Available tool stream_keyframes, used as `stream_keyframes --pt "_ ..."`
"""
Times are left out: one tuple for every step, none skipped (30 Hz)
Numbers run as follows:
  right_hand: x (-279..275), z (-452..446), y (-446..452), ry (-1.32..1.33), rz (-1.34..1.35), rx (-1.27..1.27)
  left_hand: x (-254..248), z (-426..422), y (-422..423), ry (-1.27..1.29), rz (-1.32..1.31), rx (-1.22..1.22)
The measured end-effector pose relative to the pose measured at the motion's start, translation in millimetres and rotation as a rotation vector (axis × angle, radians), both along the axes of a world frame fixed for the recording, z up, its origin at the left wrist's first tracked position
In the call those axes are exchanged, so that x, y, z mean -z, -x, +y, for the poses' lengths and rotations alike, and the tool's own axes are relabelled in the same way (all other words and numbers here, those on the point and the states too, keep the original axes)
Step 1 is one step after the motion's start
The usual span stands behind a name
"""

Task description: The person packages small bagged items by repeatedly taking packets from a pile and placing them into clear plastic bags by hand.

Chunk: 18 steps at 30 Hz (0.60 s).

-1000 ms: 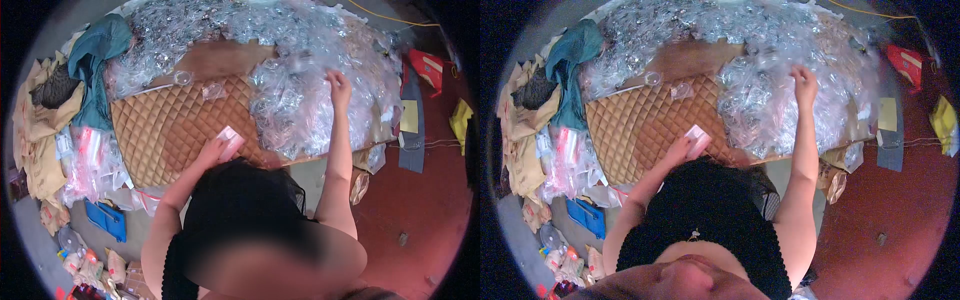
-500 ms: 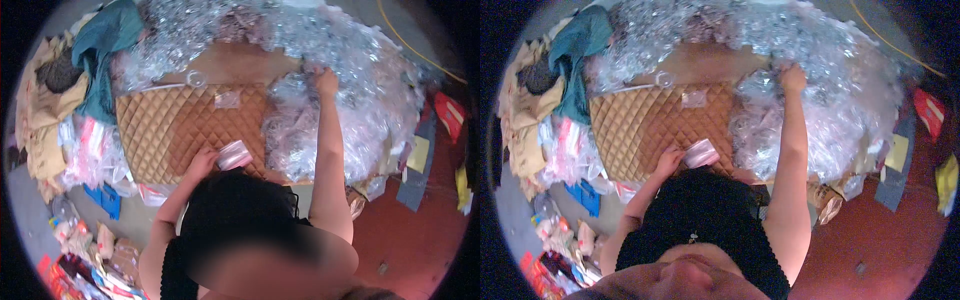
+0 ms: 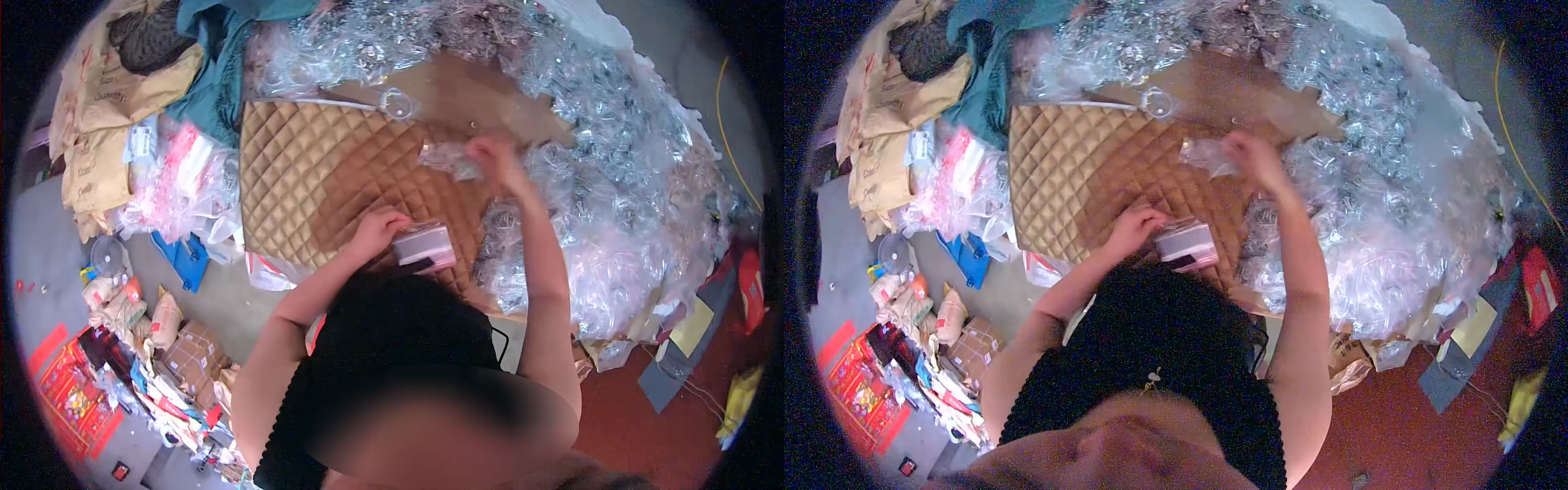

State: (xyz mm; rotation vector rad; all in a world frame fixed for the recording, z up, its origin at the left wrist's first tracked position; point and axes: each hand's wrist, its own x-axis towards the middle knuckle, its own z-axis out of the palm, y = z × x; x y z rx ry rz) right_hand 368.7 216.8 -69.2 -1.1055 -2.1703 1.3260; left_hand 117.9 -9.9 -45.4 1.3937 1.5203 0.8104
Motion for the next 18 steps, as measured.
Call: stream_keyframes --pt "-11.5 -6.7 20.8 -0.043 -0.203 -0.125 -12.1 2.6 0.8 -0.003 0.006 -0.007" --pt "-4.4 -11.8 34.8 -0.05 -0.198 -0.13 -24.8 6.5 4.1 0.055 0.037 -0.021" --pt "9.8 -17.2 47.4 -0.153 -0.373 -0.11 -36.1 10.1 7.0 0.111 0.066 -0.036" --pt "12.1 -20.8 58.1 -0.256 -0.549 -0.091 -40.2 9.0 9.0 0.209 -0.029 -0.176" --pt "12.0 -23.8 62.4 -0.264 -0.548 -0.099 -42.3 7.8 14.2 0.204 -0.03 -0.184" --pt "6.1 -28.5 66.6 -0.432 -0.547 -0.046 -43.5 8.3 20.5 0.091 -0.023 -0.234" --pt "-1.2 -30.6 72.6 -0.604 -0.541 0.007 -44.1 10.0 27.6 -0.025 -0.016 -0.284" --pt "-4.6 -31.2 76.6 -0.618 -0.541 0.0 -41.1 9.1 36.4 -0.036 -0.02 -0.293" --pt "-6.8 -32.2 77.6 -0.598 -0.639 -0.052 -38.7 6.4 45.8 -0.171 0.05 -0.223" --pt "-7.8 -30.8 80.1 -0.576 -0.739 -0.106 -35.8 2.9 54.6 -0.303 0.12 -0.155" --pt "-7.1 -25.2 86.4 -0.583 -0.742 -0.115 -33.5 -2.4 63.6 -0.306 0.116 -0.165" --pt "-6.2 -18.0 94.8 -0.488 -0.538 -0.124 -38.2 -7.5 72.2 -0.215 0.13 -0.111" --pt "-12.6 -12.7 107.1 -0.386 -0.335 -0.129 -42.7 -11.7 78.8 -0.122 0.144 -0.053" --pt "-17.8 -3.1 123.6 -0.395 -0.359 -0.099 -46.6 -13.0 82.5 -0.119 0.141 -0.054" --pt "-37.5 8.6 150.0 -0.407 -0.384 -0.069 -50.3 -11.6 84.5 -0.107 0.111 -0.108" --pt "-44.8 22.8 172.4 -0.421 -0.306 -0.038 -51.7 -8.1 86.6 -0.1 0.082 -0.164" --pt "-49.4 37.2 194.0 -0.435 -0.228 -0.01 -50.4 -4.8 87.0 -0.105 0.08 -0.17" --pt "-51.4 49.7 214.4 -0.498 -0.248 -0.024 -48.2 -2.1 86.7 0.013 -0.064 -0.322"
